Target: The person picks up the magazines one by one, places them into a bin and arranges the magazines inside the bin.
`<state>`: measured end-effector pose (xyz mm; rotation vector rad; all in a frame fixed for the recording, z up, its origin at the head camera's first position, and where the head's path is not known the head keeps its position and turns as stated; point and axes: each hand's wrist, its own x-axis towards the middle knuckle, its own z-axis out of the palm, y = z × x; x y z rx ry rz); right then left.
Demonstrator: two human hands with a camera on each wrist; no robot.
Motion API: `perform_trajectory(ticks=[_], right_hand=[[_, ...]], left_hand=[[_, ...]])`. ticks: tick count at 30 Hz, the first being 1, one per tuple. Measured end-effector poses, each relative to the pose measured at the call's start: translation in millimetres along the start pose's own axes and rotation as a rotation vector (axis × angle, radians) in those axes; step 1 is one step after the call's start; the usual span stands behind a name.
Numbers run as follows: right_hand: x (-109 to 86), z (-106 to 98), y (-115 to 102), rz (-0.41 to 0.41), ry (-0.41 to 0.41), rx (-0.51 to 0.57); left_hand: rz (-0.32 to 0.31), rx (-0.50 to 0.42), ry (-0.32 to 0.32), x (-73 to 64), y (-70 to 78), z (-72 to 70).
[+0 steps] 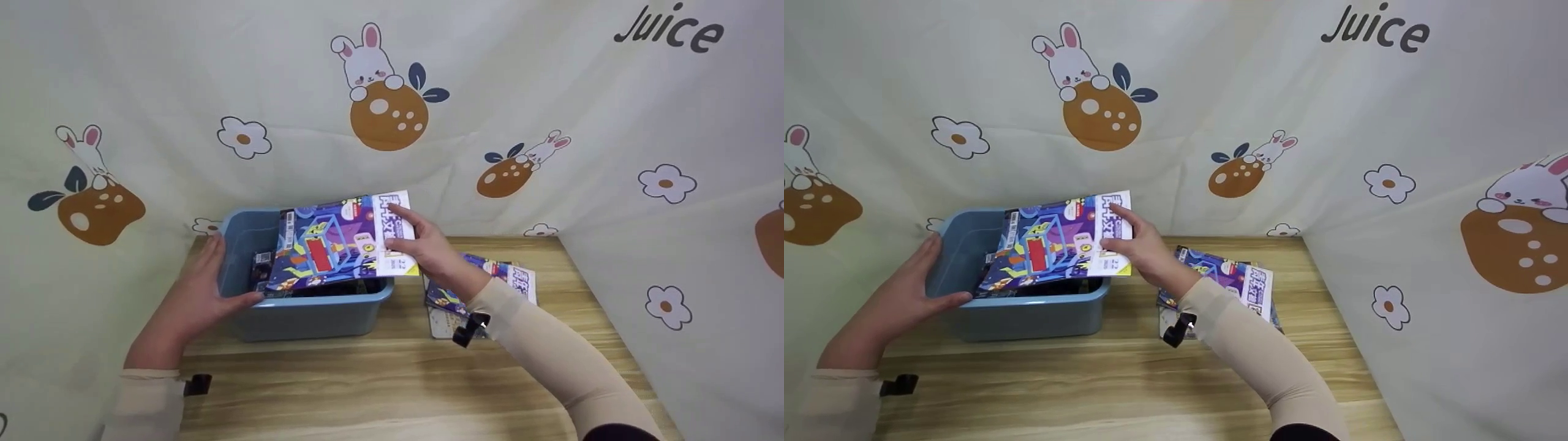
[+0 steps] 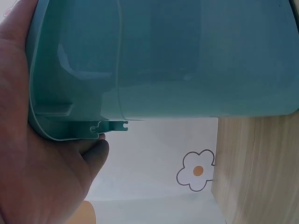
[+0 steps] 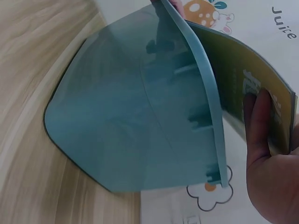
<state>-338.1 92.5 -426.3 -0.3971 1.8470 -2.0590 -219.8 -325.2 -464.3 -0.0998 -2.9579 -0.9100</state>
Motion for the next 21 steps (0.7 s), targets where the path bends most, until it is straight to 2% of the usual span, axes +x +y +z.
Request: perform_trajectory(ticks=[10, 21], right_hand=[[15.0, 33.4, 8.2, 0.0, -0.035, -0.075], [23.5, 59.5, 6.3, -0.018, -0.011, -0.216]], left_hand=[[-0.024, 0.004, -0.008, -0.1, 1.5, 0.7], [-0.024, -0.018, -0.011, 0.1, 1.8, -2.3]])
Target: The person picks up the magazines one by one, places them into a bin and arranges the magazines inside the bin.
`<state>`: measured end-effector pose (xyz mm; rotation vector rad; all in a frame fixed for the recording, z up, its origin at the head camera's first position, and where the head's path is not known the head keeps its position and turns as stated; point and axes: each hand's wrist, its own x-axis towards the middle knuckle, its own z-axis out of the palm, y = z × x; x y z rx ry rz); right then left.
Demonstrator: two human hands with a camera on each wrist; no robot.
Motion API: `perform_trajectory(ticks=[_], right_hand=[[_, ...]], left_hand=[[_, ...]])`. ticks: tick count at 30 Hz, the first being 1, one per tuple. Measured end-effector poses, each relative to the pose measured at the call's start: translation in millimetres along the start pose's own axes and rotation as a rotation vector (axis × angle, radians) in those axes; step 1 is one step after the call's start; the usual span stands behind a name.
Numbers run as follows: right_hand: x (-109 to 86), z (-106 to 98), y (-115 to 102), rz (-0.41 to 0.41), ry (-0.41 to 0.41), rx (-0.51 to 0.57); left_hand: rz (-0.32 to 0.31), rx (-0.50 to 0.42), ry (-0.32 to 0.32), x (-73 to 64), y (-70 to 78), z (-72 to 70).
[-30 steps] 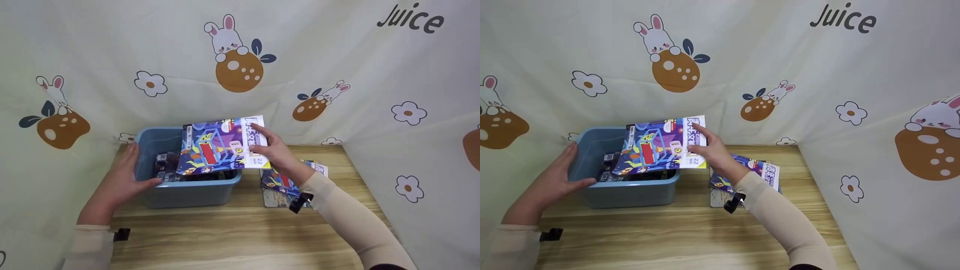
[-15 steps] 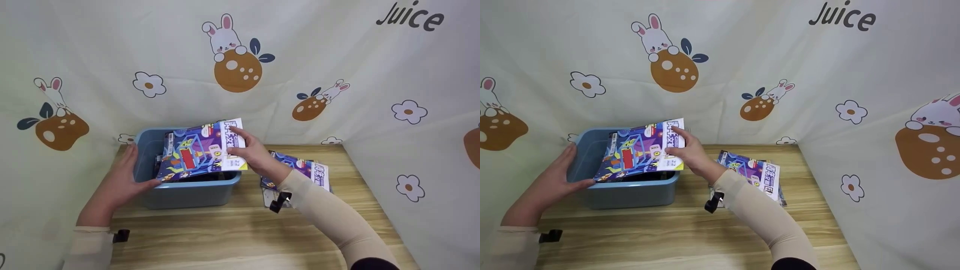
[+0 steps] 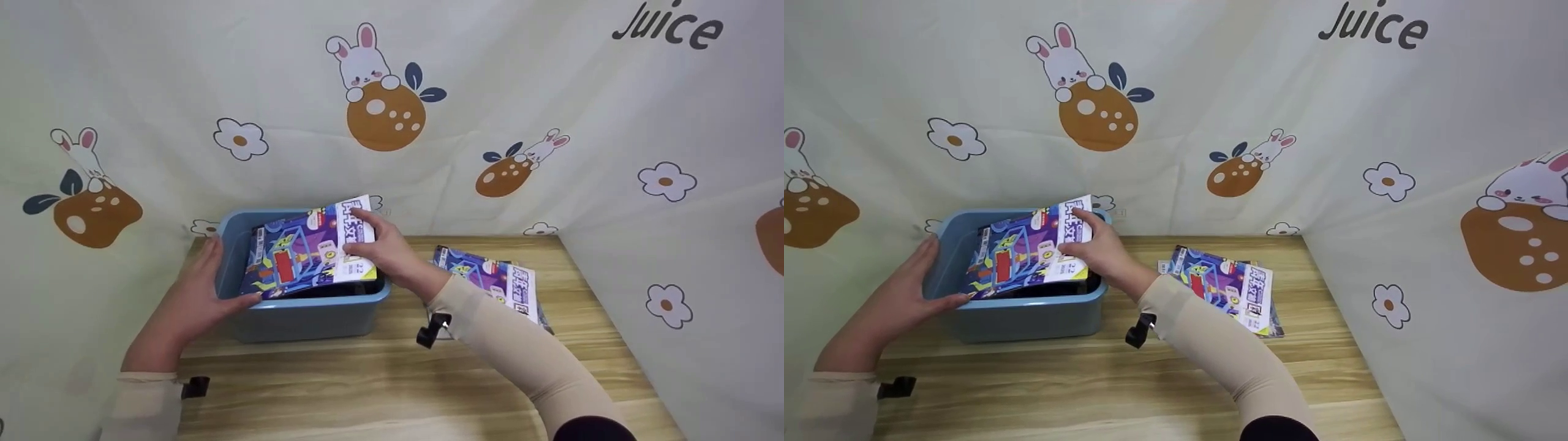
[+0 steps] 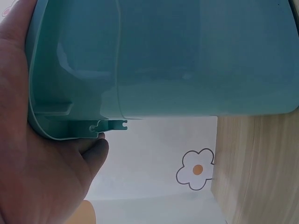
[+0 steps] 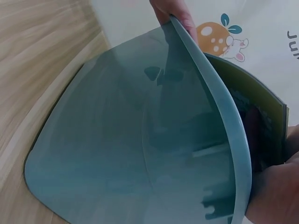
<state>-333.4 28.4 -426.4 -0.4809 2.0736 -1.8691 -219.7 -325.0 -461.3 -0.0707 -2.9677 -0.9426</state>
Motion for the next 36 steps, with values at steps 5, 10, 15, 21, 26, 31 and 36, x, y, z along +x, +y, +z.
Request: perform_trajectory(ticks=[5, 10, 15, 21, 26, 31, 36], right_hand=[[3.0, 13.4, -1.6, 0.004, 0.006, -0.003], [7.0, 24.8, -2.0, -0.035, 0.001, 0.0], [9.2, 27.5, -0.3, -0.025, 0.008, 0.012], [10.0, 27.3, 1.6, 0.004, 0.021, 0.009], [9.2, 26.7, 2.5, 0.023, 0.036, -0.011], [8.1, 25.2, 3.5, 0.045, 0.021, 0.006], [8.1, 26.4, 3.6, 0.057, 0.022, -0.03]], left_hand=[[0.019, 0.012, 0.009, -0.1, -1.8, -2.0], [0.025, 0.028, 0.021, 0.2, -3.3, -2.0], [0.025, 0.021, 0.019, 0.2, -4.0, -1.4], [0.022, 0.013, 0.025, 0.5, -4.4, -0.7], [0.02, 0.015, 0.026, 1.4, -4.5, 0.9], [0.015, 0.009, 0.015, 1.3, -3.6, 2.2], [0.02, 0.009, 0.013, 1.7, -2.7, 2.1]])
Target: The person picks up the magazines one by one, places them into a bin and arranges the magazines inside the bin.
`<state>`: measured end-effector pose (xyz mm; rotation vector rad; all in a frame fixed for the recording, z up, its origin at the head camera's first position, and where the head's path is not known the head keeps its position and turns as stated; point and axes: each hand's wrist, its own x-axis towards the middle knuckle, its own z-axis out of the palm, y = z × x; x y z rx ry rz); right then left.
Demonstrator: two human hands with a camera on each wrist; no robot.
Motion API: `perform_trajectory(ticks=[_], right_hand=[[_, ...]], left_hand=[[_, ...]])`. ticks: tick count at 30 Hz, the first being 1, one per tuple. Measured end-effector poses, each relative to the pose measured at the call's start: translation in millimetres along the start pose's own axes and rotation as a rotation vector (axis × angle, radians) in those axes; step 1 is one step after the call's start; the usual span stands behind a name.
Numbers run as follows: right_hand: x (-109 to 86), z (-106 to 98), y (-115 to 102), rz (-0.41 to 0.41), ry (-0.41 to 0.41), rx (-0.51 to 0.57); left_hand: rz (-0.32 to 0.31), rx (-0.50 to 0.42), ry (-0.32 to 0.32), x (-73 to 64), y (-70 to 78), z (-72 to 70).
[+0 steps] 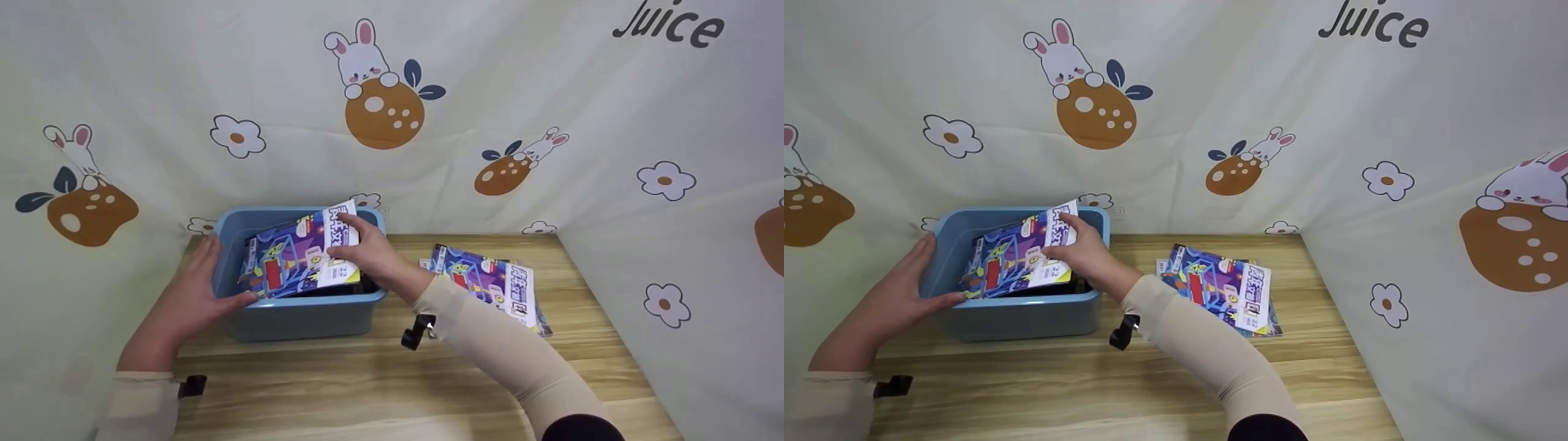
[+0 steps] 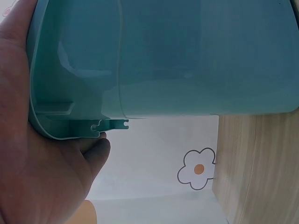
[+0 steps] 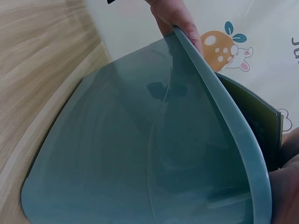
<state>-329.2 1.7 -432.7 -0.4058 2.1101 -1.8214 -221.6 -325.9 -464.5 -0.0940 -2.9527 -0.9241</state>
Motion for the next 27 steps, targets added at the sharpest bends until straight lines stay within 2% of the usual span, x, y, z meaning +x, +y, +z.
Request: perform_trajectory(ticks=[9, 12, 15, 21, 27], right_hand=[[0.2, 0.8, 0.4, 0.002, -0.042, -0.045], [-0.4, 1.2, -0.1, -0.01, -0.047, -0.025], [-1.3, 1.9, -1.6, -0.055, 0.011, -0.007], [-3.2, -5.2, -7.0, -0.141, 0.202, -0.002], [-7.0, -27.5, -5.6, -0.191, 0.276, 0.04]], left_hand=[[0.005, 0.013, -0.002, -0.7, 1.7, -1.0], [0.009, 0.01, 0.001, -0.7, 1.5, -1.6], [0.014, 0.006, 0.002, -0.6, 1.8, -1.6], [0.02, 0.004, 0.003, -0.7, 0.9, -1.3], [0.023, 0.004, 0.009, -1.5, -1.2, -0.5]])
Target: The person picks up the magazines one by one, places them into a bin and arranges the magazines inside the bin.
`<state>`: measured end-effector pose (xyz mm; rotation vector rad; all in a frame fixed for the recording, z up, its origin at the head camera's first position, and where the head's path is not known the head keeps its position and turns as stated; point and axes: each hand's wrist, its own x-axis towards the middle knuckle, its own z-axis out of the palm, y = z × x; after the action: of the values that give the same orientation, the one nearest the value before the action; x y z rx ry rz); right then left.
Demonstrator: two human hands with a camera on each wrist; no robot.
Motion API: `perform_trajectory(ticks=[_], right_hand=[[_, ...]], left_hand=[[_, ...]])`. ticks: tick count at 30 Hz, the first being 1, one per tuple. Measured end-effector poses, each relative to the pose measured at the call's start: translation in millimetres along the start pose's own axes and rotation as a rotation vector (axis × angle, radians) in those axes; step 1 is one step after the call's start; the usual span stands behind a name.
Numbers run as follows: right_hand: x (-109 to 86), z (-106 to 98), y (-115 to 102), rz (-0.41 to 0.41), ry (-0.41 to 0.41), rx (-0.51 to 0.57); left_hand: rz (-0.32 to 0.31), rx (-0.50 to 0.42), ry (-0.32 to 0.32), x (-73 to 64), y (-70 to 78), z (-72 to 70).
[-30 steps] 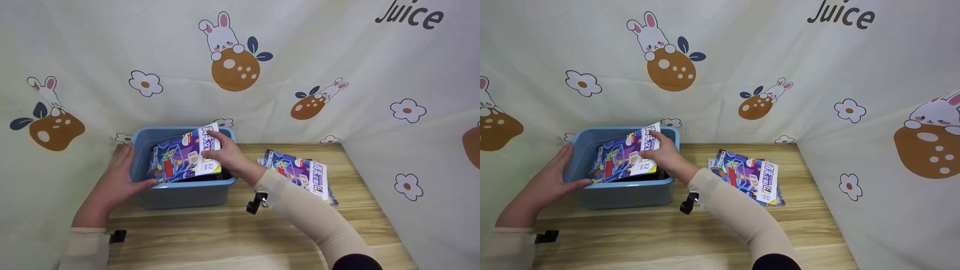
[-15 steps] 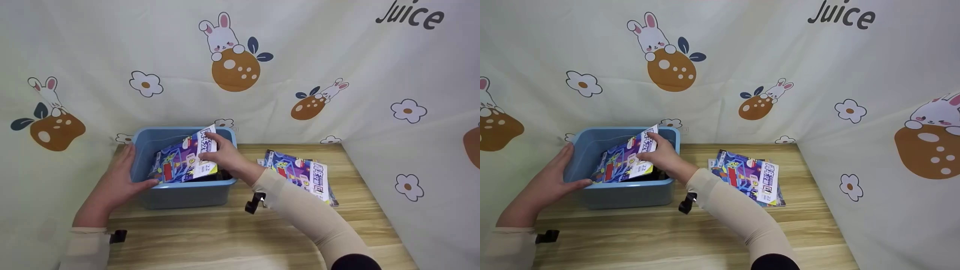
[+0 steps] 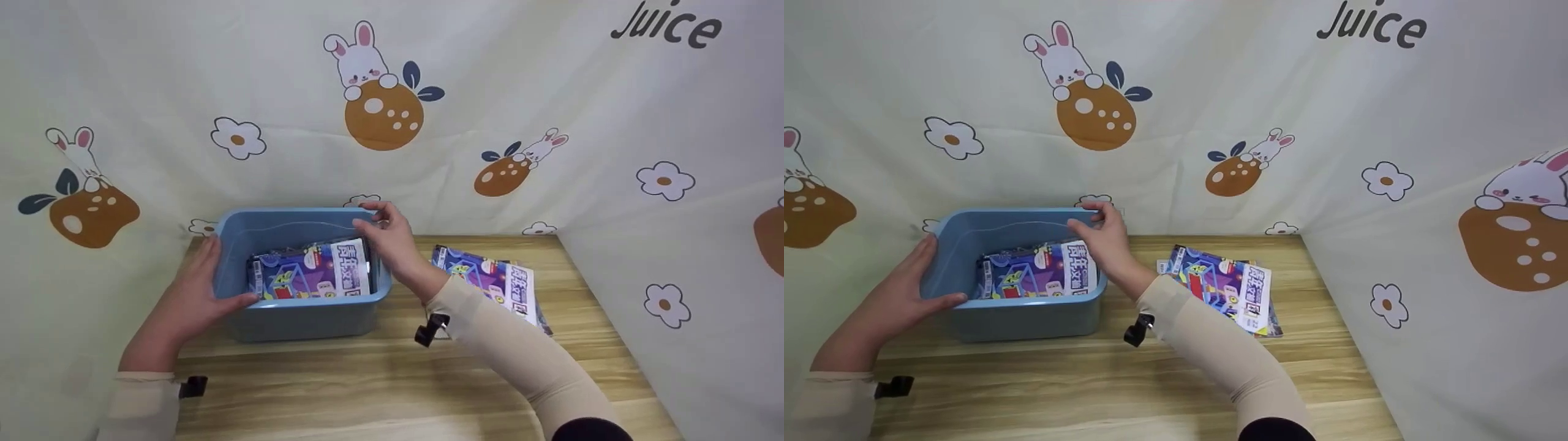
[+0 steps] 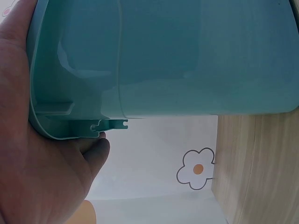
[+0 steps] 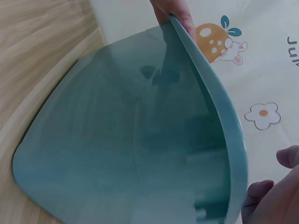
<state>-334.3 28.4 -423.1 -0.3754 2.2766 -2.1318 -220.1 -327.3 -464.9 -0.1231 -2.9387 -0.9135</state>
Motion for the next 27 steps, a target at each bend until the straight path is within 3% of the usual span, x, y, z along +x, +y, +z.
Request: perform_trajectory(ticks=[5, 8, 10, 21, 25, 27], right_hand=[[-9.6, -37.4, 11.0, 0.017, 0.049, 0.044], [-15.3, -71.4, 23.4, 0.036, 0.075, 0.057], [-18.0, -96.6, 34.2, 0.047, 0.087, 0.006], [-39.8, -233.5, 91.9, 0.267, 0.079, -0.676], [-55.4, -269.8, 100.7, 0.428, 0.073, -0.853], [-62.5, -284.2, 102.9, 0.504, 0.068, -0.882]], left_hand=[[-0.013, -0.003, -0.004, -2.7, -1.1, 0.7], [-0.012, -0.01, -0.005, -2.4, 1.1, 0.2], [-0.012, -0.012, -0.005, -1.8, 1.8, -0.8], [-0.007, -0.002, 0.01, -2.0, -0.9, -1.4], [-0.008, 0.002, 0.01, -0.2, 1.2, -0.5], [-0.006, 0.004, 0.01, 0.8, 2.3, -0.3]])
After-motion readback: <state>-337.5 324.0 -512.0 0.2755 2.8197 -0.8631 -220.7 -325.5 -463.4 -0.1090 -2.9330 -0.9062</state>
